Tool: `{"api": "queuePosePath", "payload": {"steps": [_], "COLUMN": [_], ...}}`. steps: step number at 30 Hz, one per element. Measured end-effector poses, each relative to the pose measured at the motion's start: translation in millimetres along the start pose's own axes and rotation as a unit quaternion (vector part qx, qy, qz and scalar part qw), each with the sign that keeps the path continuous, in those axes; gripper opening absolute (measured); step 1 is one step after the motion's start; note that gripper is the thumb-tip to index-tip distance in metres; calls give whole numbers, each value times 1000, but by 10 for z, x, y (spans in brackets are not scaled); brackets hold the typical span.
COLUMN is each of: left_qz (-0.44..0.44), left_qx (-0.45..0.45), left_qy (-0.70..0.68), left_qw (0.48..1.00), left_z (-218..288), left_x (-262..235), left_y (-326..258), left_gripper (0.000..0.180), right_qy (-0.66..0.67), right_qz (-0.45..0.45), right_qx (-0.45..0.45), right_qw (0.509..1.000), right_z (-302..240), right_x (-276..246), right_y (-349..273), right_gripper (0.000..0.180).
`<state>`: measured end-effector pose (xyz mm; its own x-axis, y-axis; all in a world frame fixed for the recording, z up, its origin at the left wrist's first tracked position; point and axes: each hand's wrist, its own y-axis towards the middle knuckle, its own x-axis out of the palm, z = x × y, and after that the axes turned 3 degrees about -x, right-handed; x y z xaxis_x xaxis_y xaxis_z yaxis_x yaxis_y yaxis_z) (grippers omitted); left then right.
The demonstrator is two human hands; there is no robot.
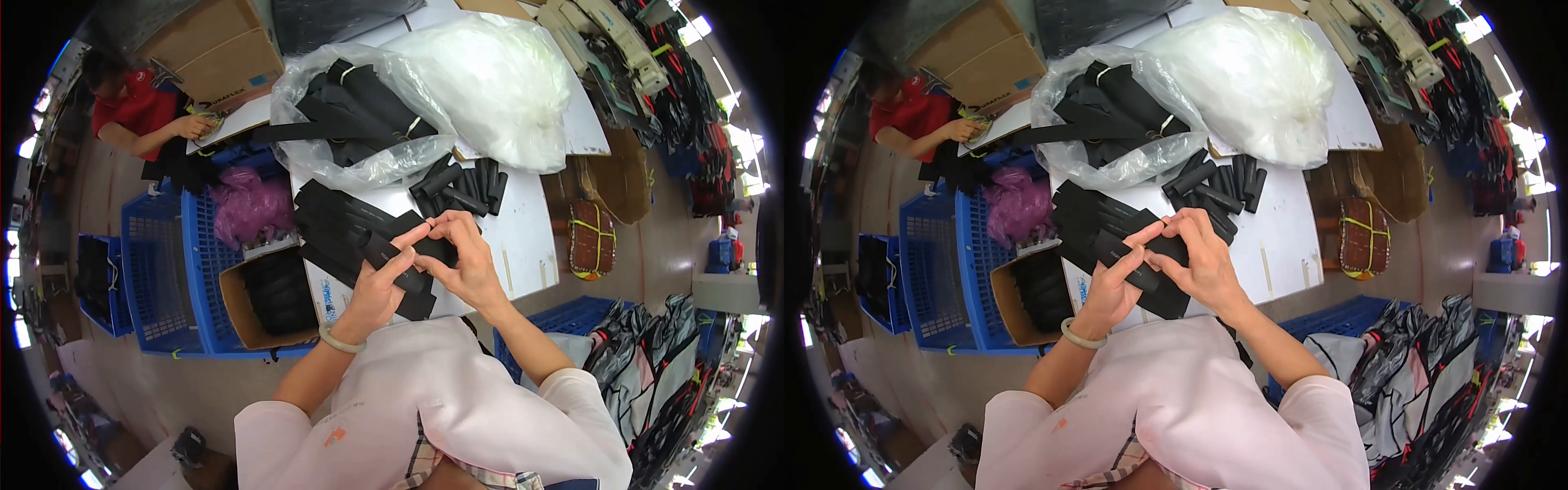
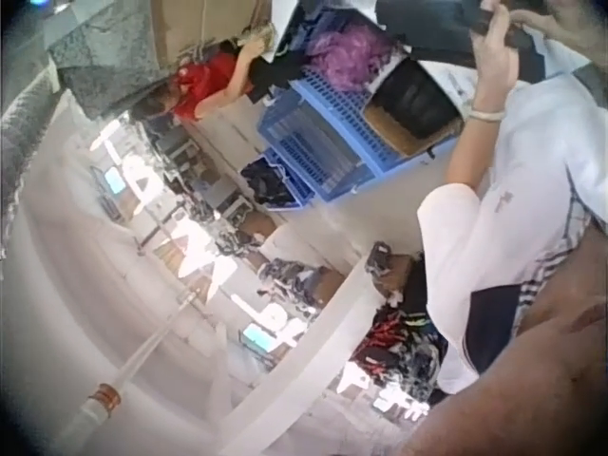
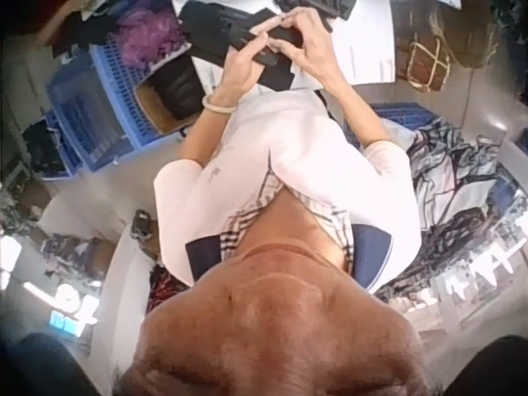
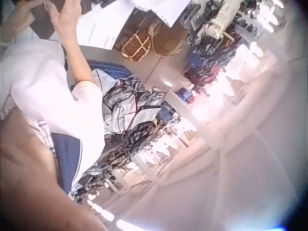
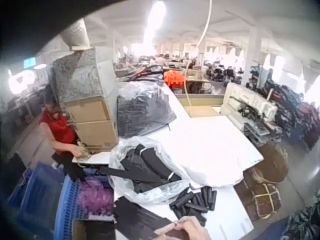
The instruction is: Inspecting and sorting black fabric components or straps on a workstation table.
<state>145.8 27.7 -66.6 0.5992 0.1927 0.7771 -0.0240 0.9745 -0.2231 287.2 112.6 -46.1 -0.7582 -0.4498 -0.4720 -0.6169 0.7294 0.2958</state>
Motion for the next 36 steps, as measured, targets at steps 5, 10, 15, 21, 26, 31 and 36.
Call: {"api": "queuePosePath", "payload": {"steps": [5,10,15,21,26,31,36], "left_qz": [45,47,85,66,51,81,68], "left_qx": [31,-36,-69,-48,-28,7,40], "left_qy": [12,23,-54,-35,-246,-314,-273], "left_qw": [998,998,993,996,968,946,959], "left_z": [137,33,201,329,563,682,663], "left_x": [8,-61,10,-110,-241,-277,-214], "left_y": [-72,-129,-153,-128,-39,-7,-45], "left_gripper": [41,38,37,39,28,15,14], "right_qy": [-27,-96,-85,-125,-55,-39,-50], "right_qz": [4,-10,28,-12,42,-14,12], "right_qx": [23,-8,-51,-46,-88,-141,-157], "right_qw": [999,995,995,991,994,989,986], "right_z": [57,-89,-42,-135,-349,-569,-635], "right_x": [4,146,167,186,127,149,256], "right_y": [-133,-96,-44,127,280,310,326], "right_gripper": [30,30,27,22,10,9,11]}}
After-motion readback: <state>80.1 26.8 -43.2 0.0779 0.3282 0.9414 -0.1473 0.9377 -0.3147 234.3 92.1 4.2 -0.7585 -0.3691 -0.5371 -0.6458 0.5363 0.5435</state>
